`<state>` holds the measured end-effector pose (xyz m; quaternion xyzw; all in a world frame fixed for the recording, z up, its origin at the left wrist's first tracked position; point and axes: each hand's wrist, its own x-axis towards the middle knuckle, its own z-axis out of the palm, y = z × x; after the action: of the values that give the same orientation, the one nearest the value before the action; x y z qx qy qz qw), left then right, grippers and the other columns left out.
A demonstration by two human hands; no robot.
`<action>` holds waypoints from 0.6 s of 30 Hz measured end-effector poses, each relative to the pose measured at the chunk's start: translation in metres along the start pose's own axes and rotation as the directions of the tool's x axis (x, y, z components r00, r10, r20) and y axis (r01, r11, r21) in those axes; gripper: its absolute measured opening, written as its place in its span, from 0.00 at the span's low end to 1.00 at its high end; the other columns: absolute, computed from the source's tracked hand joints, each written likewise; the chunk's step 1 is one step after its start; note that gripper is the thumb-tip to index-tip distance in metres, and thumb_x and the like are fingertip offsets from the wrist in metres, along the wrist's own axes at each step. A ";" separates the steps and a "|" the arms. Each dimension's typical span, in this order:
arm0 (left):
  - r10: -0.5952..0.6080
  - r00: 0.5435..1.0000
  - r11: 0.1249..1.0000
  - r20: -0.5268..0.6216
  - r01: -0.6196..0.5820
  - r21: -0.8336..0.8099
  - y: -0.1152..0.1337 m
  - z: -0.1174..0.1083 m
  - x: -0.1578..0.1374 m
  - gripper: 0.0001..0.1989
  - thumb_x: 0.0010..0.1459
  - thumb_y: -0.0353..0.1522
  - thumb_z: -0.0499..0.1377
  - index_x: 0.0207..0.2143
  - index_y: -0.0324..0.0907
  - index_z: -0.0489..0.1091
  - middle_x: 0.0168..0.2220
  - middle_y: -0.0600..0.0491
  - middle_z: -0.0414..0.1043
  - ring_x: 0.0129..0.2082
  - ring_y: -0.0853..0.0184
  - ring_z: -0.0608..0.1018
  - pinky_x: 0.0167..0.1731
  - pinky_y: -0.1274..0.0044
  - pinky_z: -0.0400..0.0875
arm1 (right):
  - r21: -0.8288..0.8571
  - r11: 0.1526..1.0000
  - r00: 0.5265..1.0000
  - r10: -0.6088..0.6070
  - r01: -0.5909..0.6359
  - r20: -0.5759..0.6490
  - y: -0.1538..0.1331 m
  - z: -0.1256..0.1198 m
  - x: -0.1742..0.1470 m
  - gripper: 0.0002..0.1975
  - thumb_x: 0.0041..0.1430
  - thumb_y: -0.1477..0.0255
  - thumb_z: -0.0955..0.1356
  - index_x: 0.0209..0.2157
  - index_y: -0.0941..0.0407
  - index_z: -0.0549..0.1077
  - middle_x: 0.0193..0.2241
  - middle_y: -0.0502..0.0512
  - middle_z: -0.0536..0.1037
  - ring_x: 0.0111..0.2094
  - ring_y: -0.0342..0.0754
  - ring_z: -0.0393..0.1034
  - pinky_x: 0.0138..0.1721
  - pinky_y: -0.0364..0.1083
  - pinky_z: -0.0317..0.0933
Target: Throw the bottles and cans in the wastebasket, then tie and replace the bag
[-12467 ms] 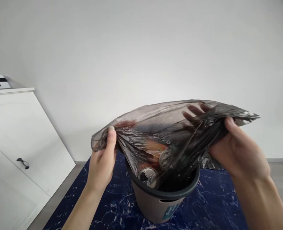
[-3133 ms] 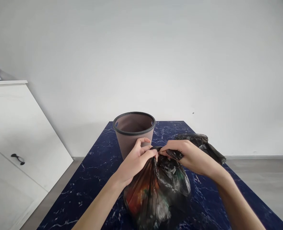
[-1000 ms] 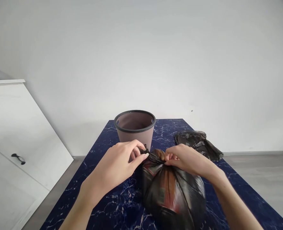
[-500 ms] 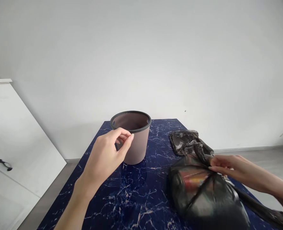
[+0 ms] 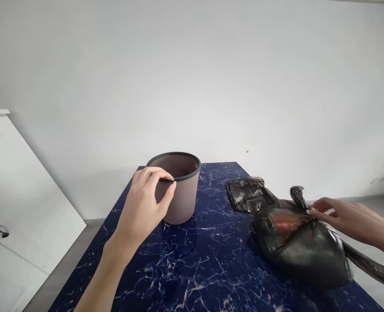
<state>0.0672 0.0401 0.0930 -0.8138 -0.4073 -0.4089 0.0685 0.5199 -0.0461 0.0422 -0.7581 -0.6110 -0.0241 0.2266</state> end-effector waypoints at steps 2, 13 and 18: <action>0.000 1.000 1.000 -0.012 0.000 0.014 -0.002 0.000 0.000 0.05 0.71 0.35 0.58 0.46 0.47 0.72 0.51 0.50 0.75 0.56 0.56 0.73 0.58 0.63 0.69 | 0.049 0.999 1.000 -0.020 0.019 0.024 -0.011 0.005 -0.005 0.24 0.59 0.43 0.66 0.33 0.49 0.78 0.25 0.62 0.77 0.27 0.61 0.76 0.31 0.56 0.71; -0.012 0.996 0.997 0.085 0.005 0.079 -0.016 0.007 -0.005 0.13 0.72 0.37 0.57 0.56 0.47 0.70 0.60 0.47 0.73 0.66 0.52 0.67 0.65 0.55 0.63 | 0.237 0.894 0.865 -0.433 0.379 0.253 -0.101 0.062 -0.040 0.14 0.73 0.59 0.63 0.44 0.49 0.78 0.46 0.56 0.81 0.41 0.53 0.80 0.43 0.51 0.73; -0.028 0.988 0.995 0.151 0.012 0.102 -0.021 0.014 -0.006 0.15 0.72 0.36 0.57 0.59 0.46 0.68 0.62 0.46 0.73 0.70 0.50 0.64 0.66 0.52 0.61 | -0.125 0.929 0.882 -0.281 0.349 0.380 -0.128 0.130 -0.037 0.15 0.72 0.70 0.62 0.51 0.58 0.78 0.68 0.72 0.65 0.43 0.59 0.82 0.40 0.54 0.74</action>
<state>0.0584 0.0568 0.0748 -0.8341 -0.4396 -0.3250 0.0741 0.3592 -0.0124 -0.0461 -0.6580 -0.7521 0.0186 0.0324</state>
